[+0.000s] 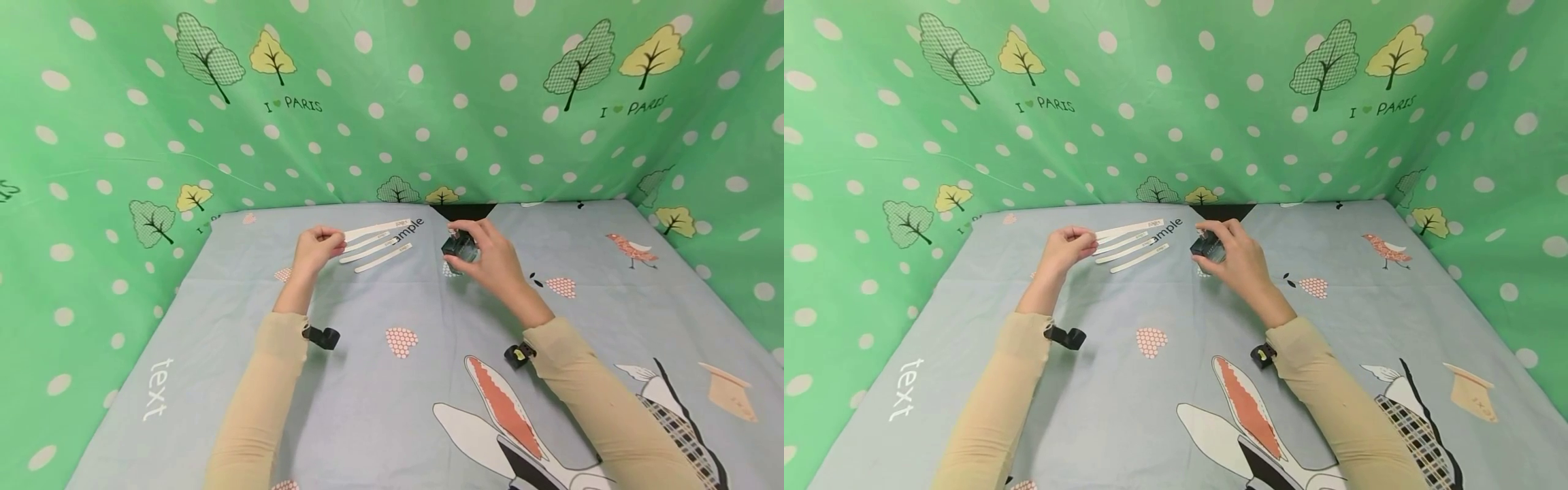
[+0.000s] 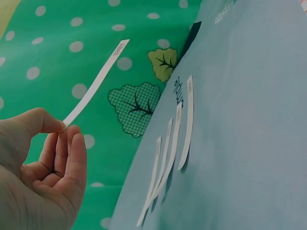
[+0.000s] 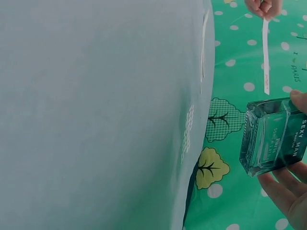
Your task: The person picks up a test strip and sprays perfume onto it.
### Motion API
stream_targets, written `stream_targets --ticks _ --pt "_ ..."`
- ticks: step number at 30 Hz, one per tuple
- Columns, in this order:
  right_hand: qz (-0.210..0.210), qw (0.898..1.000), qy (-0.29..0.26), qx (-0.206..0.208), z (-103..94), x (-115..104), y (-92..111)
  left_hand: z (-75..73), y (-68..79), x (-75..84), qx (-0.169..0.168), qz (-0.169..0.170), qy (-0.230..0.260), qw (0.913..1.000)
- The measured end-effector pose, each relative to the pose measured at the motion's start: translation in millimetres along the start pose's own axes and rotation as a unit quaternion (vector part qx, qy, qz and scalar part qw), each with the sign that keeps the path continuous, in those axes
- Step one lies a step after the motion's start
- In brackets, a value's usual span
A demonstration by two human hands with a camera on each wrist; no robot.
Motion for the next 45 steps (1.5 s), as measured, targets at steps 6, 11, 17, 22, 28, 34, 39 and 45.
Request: stream_targets --ticks 6,11,17,22,28,34,39,45 --pt "0.001 1.000 0.003 0.001 -0.7 1.0 0.5 -3.1 -0.1 2.5 0.003 0.002 -0.007 1.0000" --pt "0.001 1.000 0.008 -0.003 -1.3 1.9 1.2 -5.8 -0.7 3.4 0.006 0.002 -0.002 1.0000" --pt "0.002 1.000 0.007 -0.005 -2.7 2.6 2.3 -9.7 -2.0 4.5 0.009 0.007 0.004 0.9999" --pt "0.000 1.000 0.009 0.002 -4.5 2.6 2.9 -13.4 -2.2 5.1 0.011 0.007 0.001 0.9999" --pt "-0.002 1.000 0.011 0.012 -6.9 2.6 3.8 -17.8 -1.3 5.9 0.019 0.003 -0.006 0.9998" --pt "-0.003 1.000 0.010 0.019 -8.6 2.6 5.5 -22.3 1.2 6.8 0.025 0.004 -0.009 0.9996" --pt "-0.001 1.000 0.014 0.018 -8.8 3.0 6.5 -26.4 2.4 6.4 0.028 0.001 -0.012 0.9995" --pt "0.003 1.000 0.017 0.014 -8.0 5.9 7.3 -30.3 3.6 5.9 0.030 -0.008 -0.025 0.9992"
Point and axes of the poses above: each hand's wrist, its own y-axis away from the middle knuckle, its own z-axis out of the palm, x = y × z, the point moved 7 cm from there along -y, towards the middle knuckle, and after that the axes turned 9 degrees about y, right-handed, at the moved point
